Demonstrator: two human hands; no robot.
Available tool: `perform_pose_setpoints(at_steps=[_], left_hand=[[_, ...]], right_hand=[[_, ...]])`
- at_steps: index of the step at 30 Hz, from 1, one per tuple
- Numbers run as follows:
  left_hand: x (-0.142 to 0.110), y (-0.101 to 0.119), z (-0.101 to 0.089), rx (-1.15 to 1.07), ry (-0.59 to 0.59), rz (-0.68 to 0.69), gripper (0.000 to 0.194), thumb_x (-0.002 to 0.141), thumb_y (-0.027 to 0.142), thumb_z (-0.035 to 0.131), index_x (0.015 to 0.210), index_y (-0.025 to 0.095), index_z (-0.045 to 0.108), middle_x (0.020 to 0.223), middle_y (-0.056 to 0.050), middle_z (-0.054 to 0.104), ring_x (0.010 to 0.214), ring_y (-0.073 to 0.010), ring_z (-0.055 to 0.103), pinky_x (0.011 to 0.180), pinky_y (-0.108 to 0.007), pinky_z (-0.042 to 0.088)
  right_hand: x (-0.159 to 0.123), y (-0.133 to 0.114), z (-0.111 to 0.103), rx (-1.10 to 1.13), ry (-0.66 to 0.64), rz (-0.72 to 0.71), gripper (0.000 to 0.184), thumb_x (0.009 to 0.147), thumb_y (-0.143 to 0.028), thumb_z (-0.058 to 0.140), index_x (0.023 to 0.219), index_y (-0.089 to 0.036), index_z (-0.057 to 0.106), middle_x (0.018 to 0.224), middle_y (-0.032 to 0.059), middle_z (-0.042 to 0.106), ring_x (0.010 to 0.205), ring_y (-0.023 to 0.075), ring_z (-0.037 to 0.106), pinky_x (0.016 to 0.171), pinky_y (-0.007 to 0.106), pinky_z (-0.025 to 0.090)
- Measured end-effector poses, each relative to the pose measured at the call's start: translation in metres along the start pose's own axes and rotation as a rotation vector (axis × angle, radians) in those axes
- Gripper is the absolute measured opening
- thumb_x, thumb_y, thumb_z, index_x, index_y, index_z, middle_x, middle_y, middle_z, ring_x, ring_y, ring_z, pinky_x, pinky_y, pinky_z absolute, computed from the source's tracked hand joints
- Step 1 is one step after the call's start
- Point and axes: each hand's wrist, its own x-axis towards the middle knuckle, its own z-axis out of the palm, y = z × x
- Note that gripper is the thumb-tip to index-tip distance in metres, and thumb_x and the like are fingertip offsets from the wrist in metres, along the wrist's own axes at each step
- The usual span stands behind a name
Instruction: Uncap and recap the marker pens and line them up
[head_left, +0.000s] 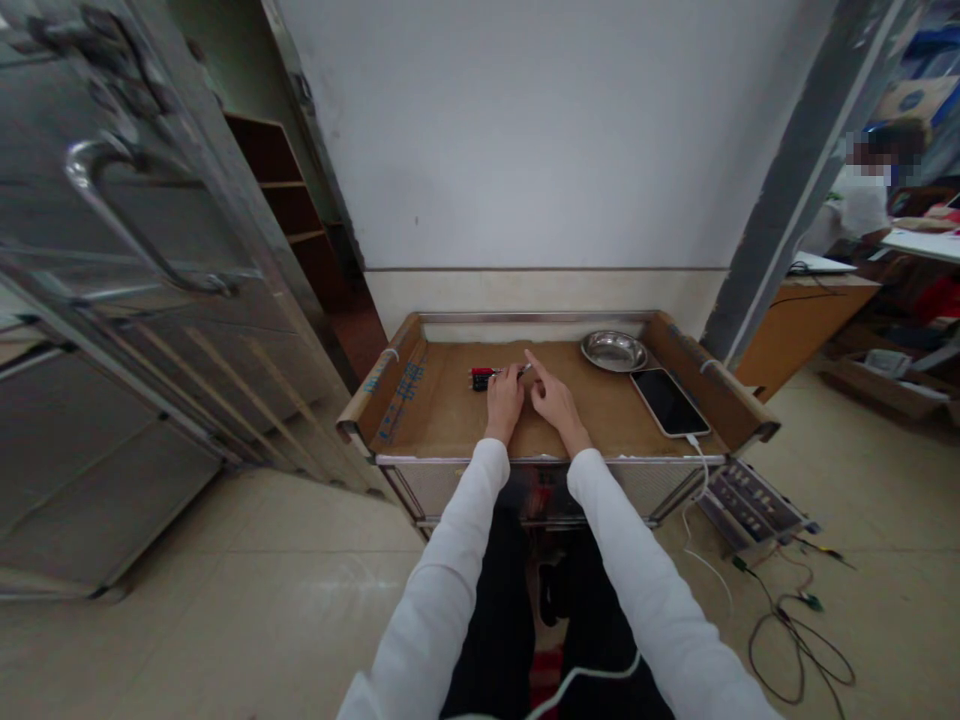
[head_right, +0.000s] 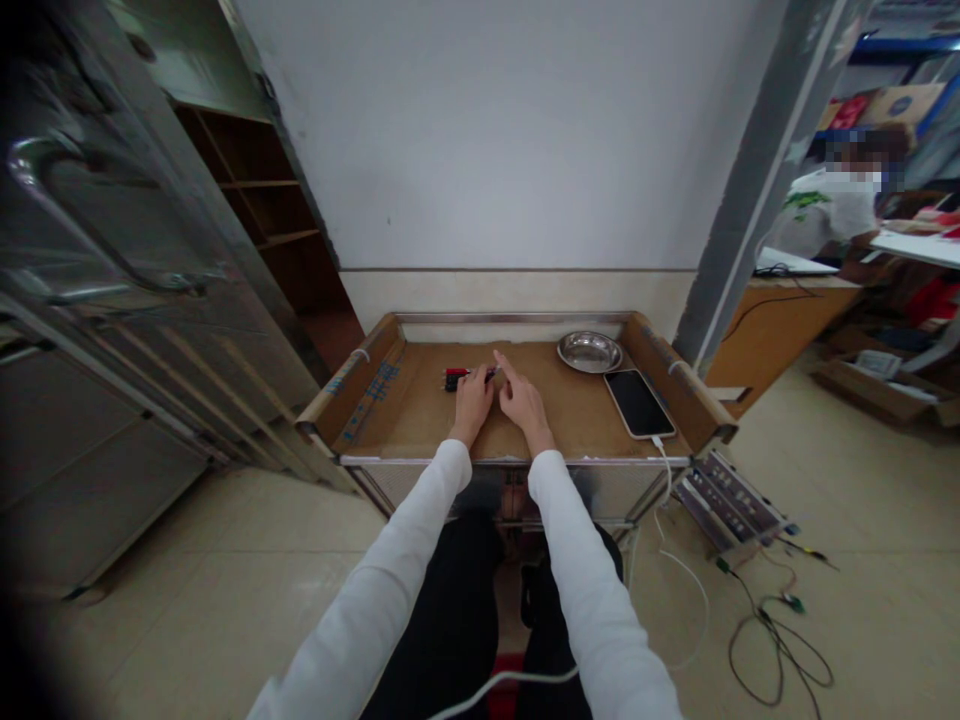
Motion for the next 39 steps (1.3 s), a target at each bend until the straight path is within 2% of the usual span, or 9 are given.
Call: perform_pose_setpoints(at_steps=[3,5,8,11,19,27,39], left_hand=[[-0.001,0.003,-0.002,-0.007,0.044,-0.03,0.025,0.093,0.017,0.039,0.115,0.016,0.049,0.112,-0.01,0.063,0.105,-0.0196,0.058,0.09,-0.031,0.039],[-0.002,0.004,-0.002,0.025,0.075,-0.047,0.024,0.093,0.017,0.039,0.114,0.015,0.05,0.112,-0.012,0.063,0.105,-0.0206,0.058,0.091,-0.032,0.039],[-0.006,0.006,-0.002,0.122,0.113,-0.101,0.022,0.091,0.017,0.04,0.11,0.014,0.051,0.109,-0.013,0.063,0.106,-0.0238,0.055,0.091,-0.036,0.039],[-0.01,0.006,-0.002,0.224,0.107,-0.166,0.021,0.09,0.015,0.039,0.107,0.012,0.051,0.106,-0.014,0.061,0.106,-0.0268,0.052,0.09,-0.039,0.04],[-0.014,0.005,0.001,0.288,0.087,-0.299,0.026,0.091,0.015,0.033,0.112,0.011,0.046,0.112,-0.016,0.053,0.107,-0.0258,0.05,0.087,-0.037,0.044],[-0.014,0.008,-0.001,0.308,0.095,-0.395,0.034,0.087,0.021,0.04,0.117,0.007,0.045,0.118,-0.021,0.051,0.11,-0.0294,0.05,0.089,-0.041,0.043],[-0.014,0.008,0.004,0.343,0.103,-0.361,0.037,0.087,0.02,0.037,0.121,0.007,0.045,0.119,-0.021,0.051,0.105,-0.0287,0.053,0.084,-0.039,0.045]], right_hand=[[0.0,0.002,0.004,0.066,-0.006,0.001,0.074,0.081,-0.012,0.04,0.15,-0.022,0.016,0.131,0.0081,0.057,0.097,0.018,0.063,0.092,0.033,0.048],[0.0,0.004,0.006,0.097,0.01,0.007,0.077,0.08,-0.012,0.04,0.151,-0.019,0.011,0.138,0.0104,0.05,0.102,0.0184,0.062,0.095,0.034,0.048],[0.0,0.007,0.008,0.129,0.06,0.047,0.08,0.079,-0.011,0.038,0.15,-0.016,0.002,0.145,0.0134,0.042,0.107,0.0187,0.061,0.096,0.035,0.047],[0.0,0.009,0.009,0.135,0.102,0.088,0.08,0.079,-0.011,0.036,0.149,-0.013,-0.003,0.144,0.0156,0.042,0.108,0.0194,0.061,0.094,0.035,0.047],[0.0,0.013,0.014,0.125,0.144,0.138,0.074,0.08,-0.01,0.034,0.147,-0.01,0.002,0.135,0.02,0.049,0.1,0.0197,0.064,0.089,0.035,0.049],[-0.001,0.016,0.015,0.142,0.164,0.143,0.071,0.081,-0.012,0.034,0.146,-0.012,0.006,0.122,0.018,0.057,0.092,0.0194,0.065,0.085,0.036,0.051],[-0.001,0.022,0.021,0.14,0.179,0.161,0.059,0.081,-0.013,0.034,0.138,-0.013,0.022,0.105,0.0147,0.063,0.09,0.0223,0.064,0.081,0.039,0.051]])
